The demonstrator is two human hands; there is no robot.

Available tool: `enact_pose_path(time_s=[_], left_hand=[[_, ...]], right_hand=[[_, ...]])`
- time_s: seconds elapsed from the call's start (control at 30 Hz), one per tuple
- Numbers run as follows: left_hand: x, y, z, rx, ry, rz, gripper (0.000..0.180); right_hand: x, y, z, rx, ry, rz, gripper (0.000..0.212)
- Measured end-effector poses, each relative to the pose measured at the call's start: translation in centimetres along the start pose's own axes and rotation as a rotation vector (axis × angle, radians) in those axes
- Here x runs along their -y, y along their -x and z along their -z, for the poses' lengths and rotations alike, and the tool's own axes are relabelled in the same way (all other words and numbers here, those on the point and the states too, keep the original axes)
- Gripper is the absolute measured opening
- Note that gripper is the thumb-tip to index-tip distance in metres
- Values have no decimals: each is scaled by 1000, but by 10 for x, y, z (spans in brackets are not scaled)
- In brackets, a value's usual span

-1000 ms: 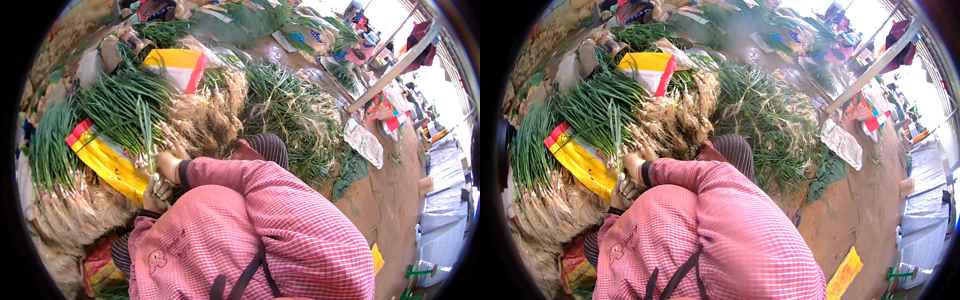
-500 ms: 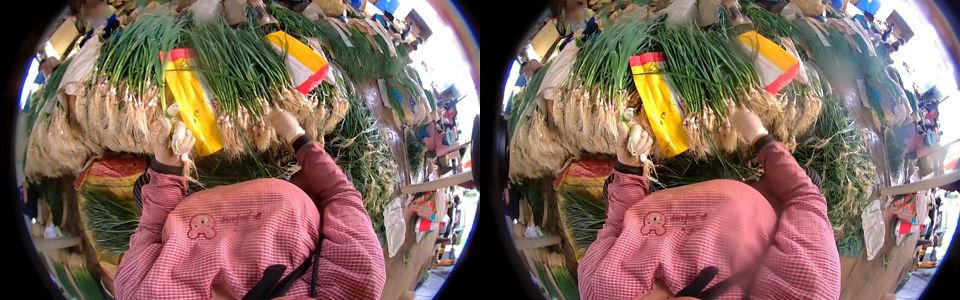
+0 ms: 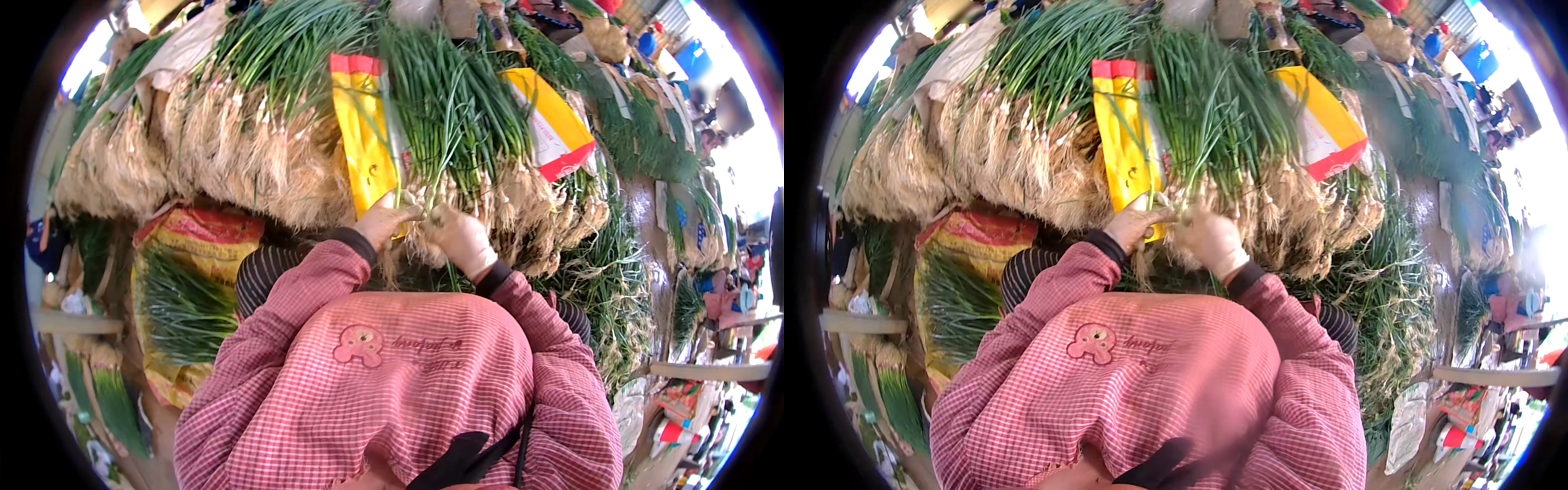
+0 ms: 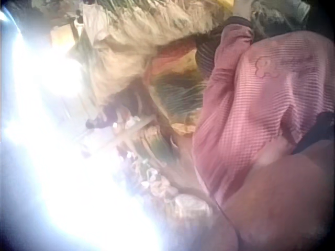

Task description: The person gathers bunches of green onions from a large pile, aligns the stems, and secures each bundle using yellow rubber bands before placing them on a separate pile.

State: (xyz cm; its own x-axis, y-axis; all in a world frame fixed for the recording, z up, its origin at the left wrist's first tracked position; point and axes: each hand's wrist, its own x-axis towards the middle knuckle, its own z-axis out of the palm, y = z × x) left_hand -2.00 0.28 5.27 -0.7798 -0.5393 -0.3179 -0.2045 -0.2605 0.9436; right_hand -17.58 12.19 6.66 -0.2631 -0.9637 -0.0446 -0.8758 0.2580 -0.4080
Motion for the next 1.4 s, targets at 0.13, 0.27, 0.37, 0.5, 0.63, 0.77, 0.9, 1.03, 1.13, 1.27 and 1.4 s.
enact_pose_path(time_s=[0.13, 0.27, 0.37, 0.5, 0.63, 0.77, 0.9, 1.03, 1.13, 1.27, 1.4], left_hand=[[17, -6, -2, -18, 111, 86, 42], [27, -11, -15, 16, 143, 50, 32], [17, -2, -24, 33, 197, 77, 25], [19, 0, -25, -18, 323, 122, 21], [14, 12, -24, 124, 429, 153, 22], [36, 3, -24, 243, 486, 95, 22], [38, 8, -14, 166, 459, 95, 21], [42, -4, 1, -7, 372, 106, 26], [34, 3, 2, 39, 176, 170, 31], [35, 12, -10, 162, -13, 187, 35], [57, -6, -4, 135, -210, -97, 30]], right_hand=[[-14, -7, -5, 90, 436, 435, 25], [-34, -35, -1, -19, -809, -73, 24], [-24, -43, -22, -56, -1111, -276, 22], [-17, -46, -53, -176, -1631, -333, 18], [-19, -40, -59, -3, -1988, -498, 20], [-31, -31, -62, 134, -2059, -631, 25], [-9, -7, -23, 47, -1763, -886, 16], [-108, 32, -58, 821, -184, 38, 23], [-113, 44, -52, 765, 440, 130, 22], [-35, 5, -13, 107, -684, -41, 45], [-6, -12, -15, -112, -194, 89, 28]])
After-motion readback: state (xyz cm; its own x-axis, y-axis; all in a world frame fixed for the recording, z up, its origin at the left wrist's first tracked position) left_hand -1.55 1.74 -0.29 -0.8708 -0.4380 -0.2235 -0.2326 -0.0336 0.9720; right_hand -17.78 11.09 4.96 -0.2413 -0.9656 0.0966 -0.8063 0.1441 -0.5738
